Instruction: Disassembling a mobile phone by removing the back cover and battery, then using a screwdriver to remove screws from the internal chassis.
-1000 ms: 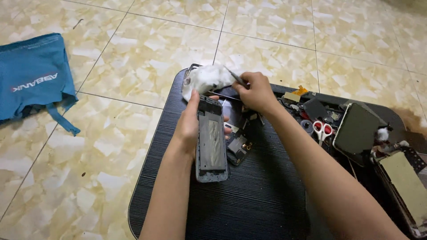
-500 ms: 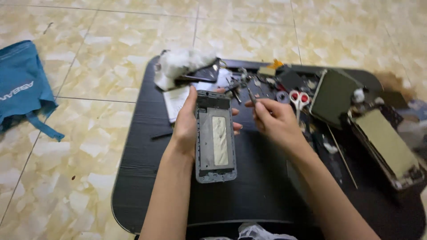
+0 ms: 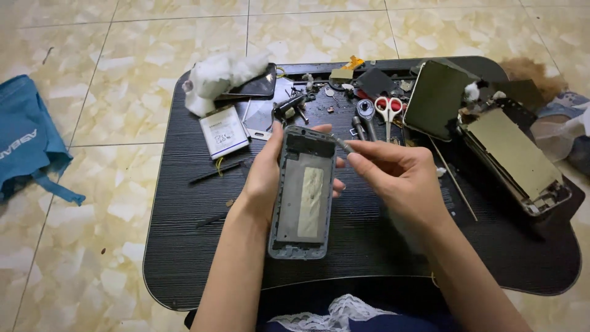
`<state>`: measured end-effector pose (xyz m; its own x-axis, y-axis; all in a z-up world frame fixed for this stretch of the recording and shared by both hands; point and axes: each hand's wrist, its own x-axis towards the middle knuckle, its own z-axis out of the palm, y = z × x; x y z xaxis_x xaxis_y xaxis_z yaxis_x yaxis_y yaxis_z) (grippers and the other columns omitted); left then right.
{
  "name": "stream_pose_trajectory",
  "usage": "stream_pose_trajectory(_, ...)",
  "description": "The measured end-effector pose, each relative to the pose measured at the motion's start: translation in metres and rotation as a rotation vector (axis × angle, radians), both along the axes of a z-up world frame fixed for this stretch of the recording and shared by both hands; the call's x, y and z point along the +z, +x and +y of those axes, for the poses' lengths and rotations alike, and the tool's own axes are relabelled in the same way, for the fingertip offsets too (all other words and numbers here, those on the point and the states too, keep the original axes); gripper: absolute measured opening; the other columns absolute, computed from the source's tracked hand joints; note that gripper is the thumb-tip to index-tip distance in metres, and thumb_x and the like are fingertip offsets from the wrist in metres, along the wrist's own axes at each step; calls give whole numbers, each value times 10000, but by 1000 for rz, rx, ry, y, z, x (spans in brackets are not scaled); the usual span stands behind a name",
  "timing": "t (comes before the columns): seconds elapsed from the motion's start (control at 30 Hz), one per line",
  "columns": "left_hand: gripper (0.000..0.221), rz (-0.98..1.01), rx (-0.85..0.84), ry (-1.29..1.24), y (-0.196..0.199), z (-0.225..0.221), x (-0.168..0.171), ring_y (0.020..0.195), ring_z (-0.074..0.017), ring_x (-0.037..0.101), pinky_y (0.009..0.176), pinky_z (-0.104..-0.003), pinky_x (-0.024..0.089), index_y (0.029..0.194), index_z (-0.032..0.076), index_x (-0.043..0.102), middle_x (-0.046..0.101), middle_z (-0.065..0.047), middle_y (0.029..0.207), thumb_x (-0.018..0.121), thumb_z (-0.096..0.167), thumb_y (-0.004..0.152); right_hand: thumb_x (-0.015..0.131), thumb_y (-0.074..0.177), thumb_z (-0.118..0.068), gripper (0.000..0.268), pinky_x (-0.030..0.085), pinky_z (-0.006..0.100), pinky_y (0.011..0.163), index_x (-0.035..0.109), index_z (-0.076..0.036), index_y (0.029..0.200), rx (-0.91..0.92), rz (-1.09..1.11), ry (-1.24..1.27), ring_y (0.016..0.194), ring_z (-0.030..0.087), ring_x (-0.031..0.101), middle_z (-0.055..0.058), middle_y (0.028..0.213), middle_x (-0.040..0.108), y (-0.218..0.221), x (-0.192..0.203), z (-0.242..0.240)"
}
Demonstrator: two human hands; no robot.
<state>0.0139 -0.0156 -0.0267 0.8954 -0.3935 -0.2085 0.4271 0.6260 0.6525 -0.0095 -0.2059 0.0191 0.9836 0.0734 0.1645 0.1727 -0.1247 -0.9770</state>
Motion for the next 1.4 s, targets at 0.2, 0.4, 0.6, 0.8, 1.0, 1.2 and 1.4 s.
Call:
stream_pose_trajectory(0.2,824,19,-31,472,-2,0,34,640,-480,726,593,-523,641,1406,60,623,701,-370,767,275,659,960,771,873,-3,219,555,309,573,810,3,1089,47,2,-41,643,158,619,163,740,735,3,7,-2)
stream_pose_trajectory(0.4,844,51,-18,707,-1,8,48,612,-481,729,559,-511,641,1379,44,646,691,-393,729,290,667,935,768,864,-14,227,510,294,530,823,-18,1084,81,1,-72,606,150,573,174,723,744,5,7,-5)
stream_pose_trajectory(0.6,881,13,-39,766,-4,3,62,561,-422,726,502,-457,625,1301,-95,640,697,-363,702,282,634,962,737,880,-14,248,413,248,454,807,-19,1117,112,-6,-114,496,110,473,159,673,710,7,11,-5)
stream_pose_trajectory(0.8,890,-11,-72,814,-3,0,57,566,-415,734,504,-447,639,1280,-94,662,713,-342,711,271,642,969,736,876,-11,237,374,232,420,815,-26,1099,103,-13,-115,475,74,428,133,644,702,7,10,-8)
stream_pose_trajectory(1.0,818,50,-21,804,-5,-6,66,597,-413,741,502,-455,644,1200,-155,662,714,-386,818,318,559,999,722,872,-1,227,329,235,408,822,-23,1075,107,-34,-141,457,73,389,136,612,684,10,11,-11)
stream_pose_trajectory(1.2,850,59,1,807,-2,-5,57,591,-426,734,492,-478,640,1134,-203,643,701,-396,824,374,590,982,729,859,16,234,320,232,398,817,-11,1074,107,-49,-155,455,68,397,131,610,684,11,12,-11)
stream_pose_trajectory(1.4,912,15,-81,887,2,1,46,551,-415,723,482,-451,624,1033,-200,666,711,-357,730,310,638,988,751,836,14,219,329,238,431,835,-23,1036,115,-52,-163,512,92,414,136,596,705,13,15,-11)
